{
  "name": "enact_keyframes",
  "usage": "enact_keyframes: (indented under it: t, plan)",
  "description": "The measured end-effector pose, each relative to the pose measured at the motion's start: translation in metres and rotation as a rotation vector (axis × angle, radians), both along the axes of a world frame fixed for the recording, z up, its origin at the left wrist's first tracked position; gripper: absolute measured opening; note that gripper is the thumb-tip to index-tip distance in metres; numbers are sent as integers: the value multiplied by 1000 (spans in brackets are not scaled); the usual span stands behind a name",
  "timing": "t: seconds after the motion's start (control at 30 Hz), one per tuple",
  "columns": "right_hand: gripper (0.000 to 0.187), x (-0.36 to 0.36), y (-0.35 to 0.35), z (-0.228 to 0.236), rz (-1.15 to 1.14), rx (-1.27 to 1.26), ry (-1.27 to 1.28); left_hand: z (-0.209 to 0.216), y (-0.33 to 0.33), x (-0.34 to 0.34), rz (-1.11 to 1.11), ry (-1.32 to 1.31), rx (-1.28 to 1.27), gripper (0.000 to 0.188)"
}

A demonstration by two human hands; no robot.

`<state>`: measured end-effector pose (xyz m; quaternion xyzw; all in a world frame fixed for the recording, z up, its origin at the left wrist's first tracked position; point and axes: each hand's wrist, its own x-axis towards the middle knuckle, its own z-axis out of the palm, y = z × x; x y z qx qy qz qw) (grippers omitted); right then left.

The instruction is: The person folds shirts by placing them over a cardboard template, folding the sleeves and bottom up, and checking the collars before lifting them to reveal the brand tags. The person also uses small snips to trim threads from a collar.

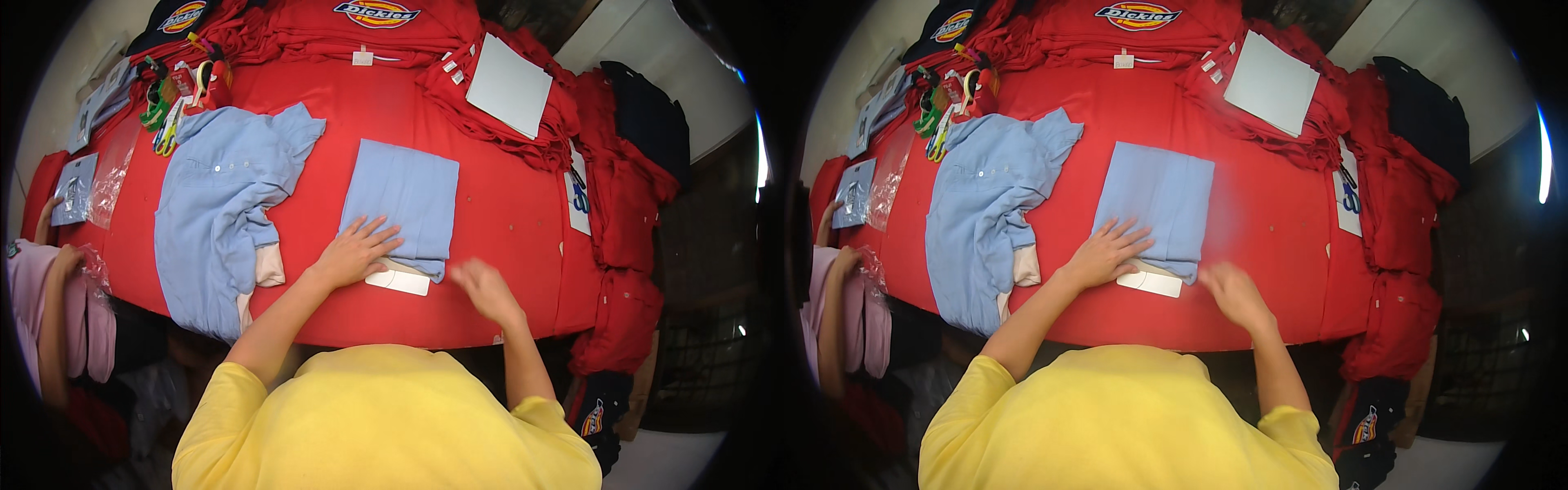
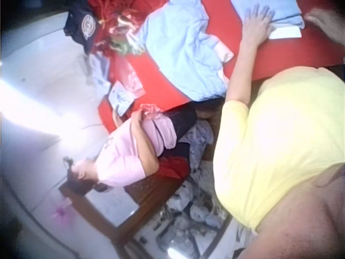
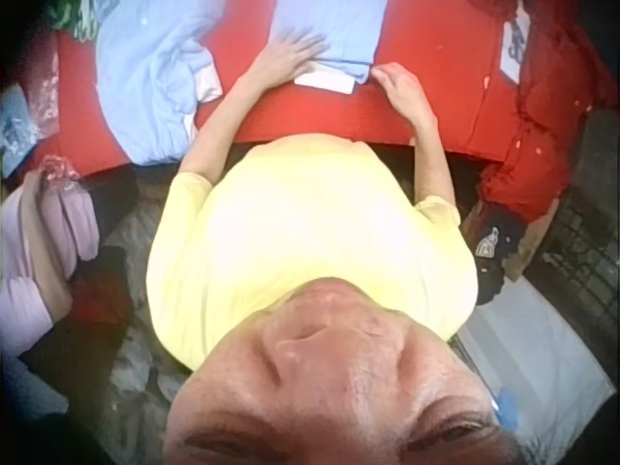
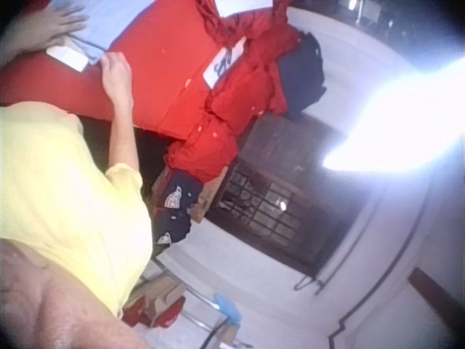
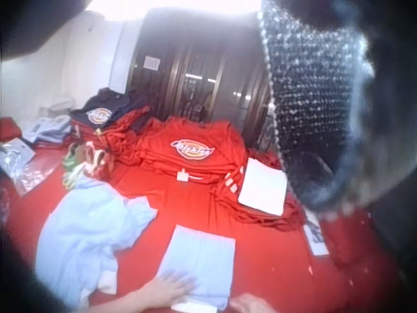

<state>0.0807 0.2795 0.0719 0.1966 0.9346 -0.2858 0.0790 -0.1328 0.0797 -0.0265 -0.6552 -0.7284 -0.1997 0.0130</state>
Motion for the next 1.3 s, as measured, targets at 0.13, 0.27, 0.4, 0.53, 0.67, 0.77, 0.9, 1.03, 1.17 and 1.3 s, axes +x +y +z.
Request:
enact_keyframes:
  t: [0.13,0.27,0.4,0.53,0.67,0.77,0.9,1.03,1.17,1.3]
  plan:
    - [35,-119,10,-26,-114,223,698,-2,3,8,17,-16,0,57]
    - [57,-203,-11,-78,-91,590,524,-8,-3,21,97,-53,28,50]
    - [73,-218,-15,-81,-44,607,278,-11,-6,24,155,-137,31,50]
    - [71,-219,18,-89,-13,442,377,-7,6,16,186,-126,13,50]
    - [67,-184,23,-83,-75,418,430,-9,11,13,219,-117,47,50]
    - [58,-121,0,-95,-158,460,423,-10,10,15,220,-113,82,50]
    - [42,-67,-10,-98,-323,215,520,-9,5,13,210,-83,128,51]
    - [30,-55,-10,-85,-652,-186,576,3,0,15,308,-63,219,52]
    - [33,-55,-7,-89,-711,-546,551,18,-8,5,648,-354,347,50]
    - [34,-59,-8,-106,-647,-618,612,1,-12,-22,769,-702,248,39]
